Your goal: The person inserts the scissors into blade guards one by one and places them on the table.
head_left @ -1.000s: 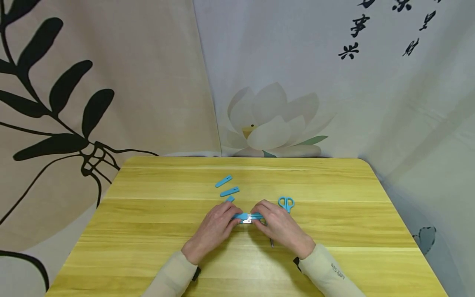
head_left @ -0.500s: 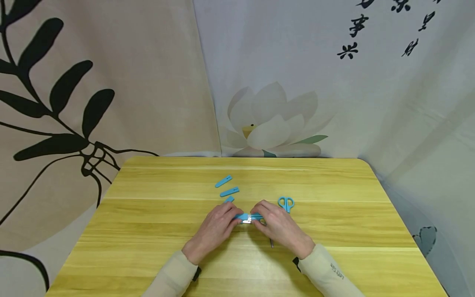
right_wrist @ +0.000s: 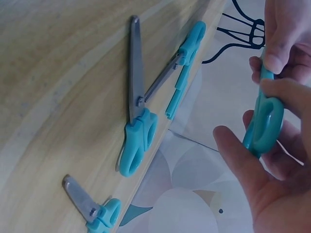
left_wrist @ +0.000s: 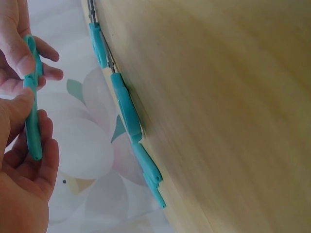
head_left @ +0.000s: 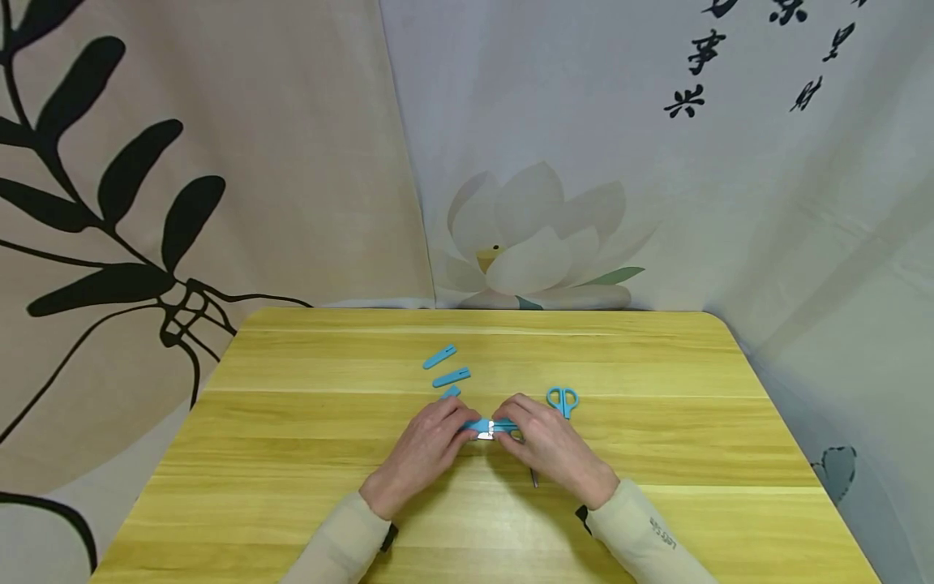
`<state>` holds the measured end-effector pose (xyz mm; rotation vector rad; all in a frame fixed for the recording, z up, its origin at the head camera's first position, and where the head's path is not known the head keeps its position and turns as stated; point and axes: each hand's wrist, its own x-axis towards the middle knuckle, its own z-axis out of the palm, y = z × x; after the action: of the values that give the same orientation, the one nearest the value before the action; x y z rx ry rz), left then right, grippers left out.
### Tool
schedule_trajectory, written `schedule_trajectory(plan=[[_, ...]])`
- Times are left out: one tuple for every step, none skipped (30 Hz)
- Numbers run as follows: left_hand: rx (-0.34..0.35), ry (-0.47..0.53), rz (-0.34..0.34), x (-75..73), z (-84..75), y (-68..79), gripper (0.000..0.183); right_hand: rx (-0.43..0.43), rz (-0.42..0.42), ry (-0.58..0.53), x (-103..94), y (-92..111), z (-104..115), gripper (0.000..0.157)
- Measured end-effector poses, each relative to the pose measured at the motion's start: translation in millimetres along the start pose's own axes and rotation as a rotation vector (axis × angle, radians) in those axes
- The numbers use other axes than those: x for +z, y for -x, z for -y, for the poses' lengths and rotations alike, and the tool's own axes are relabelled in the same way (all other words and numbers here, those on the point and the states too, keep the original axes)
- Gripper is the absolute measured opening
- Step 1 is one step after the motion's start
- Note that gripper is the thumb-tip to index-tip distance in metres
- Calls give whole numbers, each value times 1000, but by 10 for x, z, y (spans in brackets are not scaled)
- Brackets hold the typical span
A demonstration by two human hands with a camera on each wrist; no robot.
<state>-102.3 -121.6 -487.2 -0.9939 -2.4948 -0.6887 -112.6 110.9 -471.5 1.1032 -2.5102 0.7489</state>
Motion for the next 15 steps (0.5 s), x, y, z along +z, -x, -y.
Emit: schedule_trajectory(plan=[[0, -1, 3, -3, -2, -3, 13, -2, -1, -1, 1, 0, 0, 19], [2, -4, 5, -5, -4, -7, 13, -5, -2, -2, 2, -1, -1, 19], [4, -6, 8, -8, -6, -11, 13, -7, -3, -3, 1, -2, 0, 19], [5, -8, 11, -9, -8, -14, 12, -10, -4, -4, 3, -1, -1, 20], [6, -11, 14, -10, -11, -18, 12, -12, -5, -5, 4, -2, -1, 20], [7, -13, 17, -11, -12, -21, 12, -14, -6, -6, 5, -2, -1, 20], [9, -16, 20, -11, -16, -25, 12, -15, -6, -8, 7, -3, 0, 20], [12, -19, 23, -9, -17, -28, 12, -15, -6, -11, 8, -4, 0, 20], [14, -19, 26, -7, -19, -31, 12, -14, -6, -15, 10, -4, 1, 20], [15, -21, 29, -4, -21, -33, 11, -12, -5, -18, 12, -5, 0, 20], [15, -22, 31, -2, -22, -34, 11, -10, -4, -21, 12, -7, 0, 20], [17, -20, 32, -3, -24, -33, 11, -9, -3, -26, 14, -7, -1, 20], [17, -21, 35, -4, -25, -30, 11, -9, -1, -32, 15, -6, -3, 21], [16, -22, 38, -5, -25, -28, 11, -9, 0, -37, 17, -4, -5, 21], [12, -25, 42, -6, -25, -25, 11, -10, 1, -40, 19, -2, -7, 21]])
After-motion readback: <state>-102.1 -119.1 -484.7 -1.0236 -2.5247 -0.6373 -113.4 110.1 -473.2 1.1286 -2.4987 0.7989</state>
